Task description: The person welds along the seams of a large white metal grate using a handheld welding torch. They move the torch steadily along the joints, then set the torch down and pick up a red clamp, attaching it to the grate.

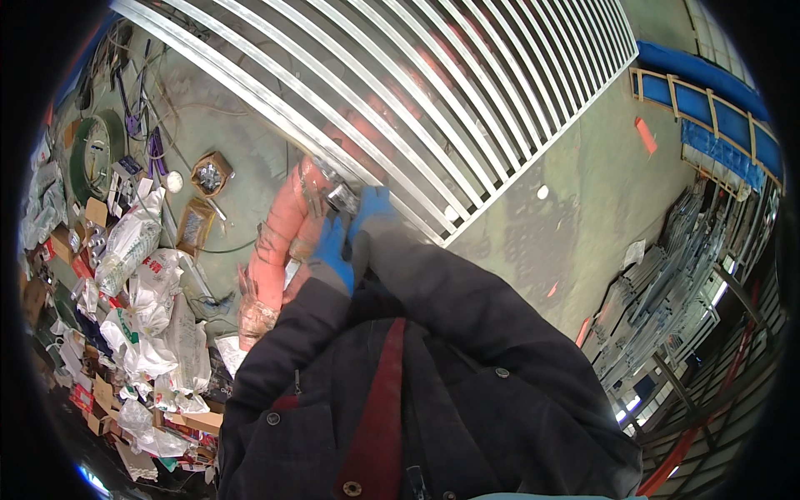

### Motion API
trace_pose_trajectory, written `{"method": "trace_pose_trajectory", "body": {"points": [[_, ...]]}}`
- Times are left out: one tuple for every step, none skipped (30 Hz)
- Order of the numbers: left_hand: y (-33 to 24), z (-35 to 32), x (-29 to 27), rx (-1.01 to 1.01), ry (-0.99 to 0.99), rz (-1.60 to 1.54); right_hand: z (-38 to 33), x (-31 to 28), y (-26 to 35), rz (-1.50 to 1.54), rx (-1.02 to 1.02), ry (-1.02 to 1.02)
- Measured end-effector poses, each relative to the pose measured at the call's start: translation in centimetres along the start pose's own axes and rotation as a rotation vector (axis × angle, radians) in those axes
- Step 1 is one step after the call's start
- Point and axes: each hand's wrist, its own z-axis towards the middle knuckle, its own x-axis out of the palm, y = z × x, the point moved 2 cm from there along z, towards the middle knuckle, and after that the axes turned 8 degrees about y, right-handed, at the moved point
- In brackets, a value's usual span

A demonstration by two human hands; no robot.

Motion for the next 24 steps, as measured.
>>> {"method": "trace_pose_trajectory", "body": {"points": [[0.1, 0.6, -0.8, -0.003, -0.021, -0.007, 0.8, 0.2, 0.6, 0.006, -0.021, 0.008], [0.0, 1.0, -1.5, -0.009, -0.035, -0.009, 1.6, 0.4, 1.4, 0.014, -0.051, 0.004], [-0.1, 1.3, -2.1, 0.005, -0.047, 0.016, 2.0, 0.6, 1.8, 0.023, -0.065, 0.012], [-0.3, 1.5, -2.7, 0.015, -0.049, 0.046, 2.1, 0.7, 1.8, 0.017, -0.05, 0.032], [-0.6, 1.5, -2.8, 0.055, -0.086, 0.064, 2.2, 0.9, 1.7, 0.011, -0.021, 0.063], [-0.7, 1.4, -2.6, 0.024, -0.032, 0.092, 2.2, 0.9, 1.5, 0.016, -0.048, 0.053], [-0.9, 1.1, -1.9, 0.02, -0.014, 0.108, 1.8, 1.0, 0.8, 0.022, 0.003, 0.046], [-1.0, 0.5, -1.0, 0.017, 0.002, 0.122, 1.1, 0.9, 0.0, 0.038, -0.003, 0.0], [-1.1, 0.1, -0.1, 0.016, 0.016, 0.134, 0.6, 0.8, -0.8, 0.051, 0.016, -0.017], [-1.1, -0.4, 0.8, 0.013, 0.028, 0.146, 0.0, 0.7, -1.7, 0.045, 0.003, -0.024], [-1.0, -0.8, 1.3, -0.004, 0.045, 0.16, -0.8, 0.5, -2.7, 0.039, 0.015, 0.003], [-0.9, -1.1, 1.6, 0.029, 0.044, 0.182, -1.3, 0.3, -3.4, 0.021, 0.058, 0.043], [-0.9, -1.3, 2.0, 0.051, 0.051, 0.205, -1.5, 0.3, -3.5, 0.036, 0.023, 0.009], [-0.8, -1.3, 2.0, 0.039, 0.06, 0.23, -1.5, 0.3, -3.4, 0.039, 0.016, -0.01], [-0.7, -1.1, 1.8, 0.045, 0.048, 0.161, -1.2, 0.2, -3.1, 0.046, 0.009, -0.026], [-0.6, -0.9, 1.4, 0.013, 0.041, 0.096, -1.1, 0.4, -2.6, 0.058, 0.017, -0.01], [-0.4, -0.5, 0.9, -0.051, 0.06, 0.05, -0.9, 0.5, -2.0, 0.048, 0.002, -0.01], [-0.5, -0.2, 0.3, -0.013, 0.015, 0.059, -0.2, 0.4, -1.4, 0.038, -0.001, 0.016], [-0.5, 0.3, -0.3, -0.005, -0.004, 0.083, 0.2, 0.3, -0.9, 0.032, -0.038, 0.005], [-0.6, 0.5, -0.7, 0.035, -0.038, 0.102, 0.4, 0.5, -0.6, 0.019, -0.009, 0.035], [-0.5, 0.5, -0.8, -0.005, -0.009, 0.123, 0.6, 0.5, -0.4, 0.013, -0.016, 0.03], [-0.5, 0.4, -0.8, -0.012, 0.006, 0.14, 0.6, 0.5, -0.3, 0.017, -0.039, 0.015], [-0.5, 0.3, -0.6, 0.015, -0.006, 0.15, 0.5, 0.5, -0.6, 0.019, 0.004, 0.03], [-0.4, -0.1, -0.2, -0.026, 0.036, 0.11, 0.2, 0.4, -1.1, 0.029, 0.034, 0.043]]}}
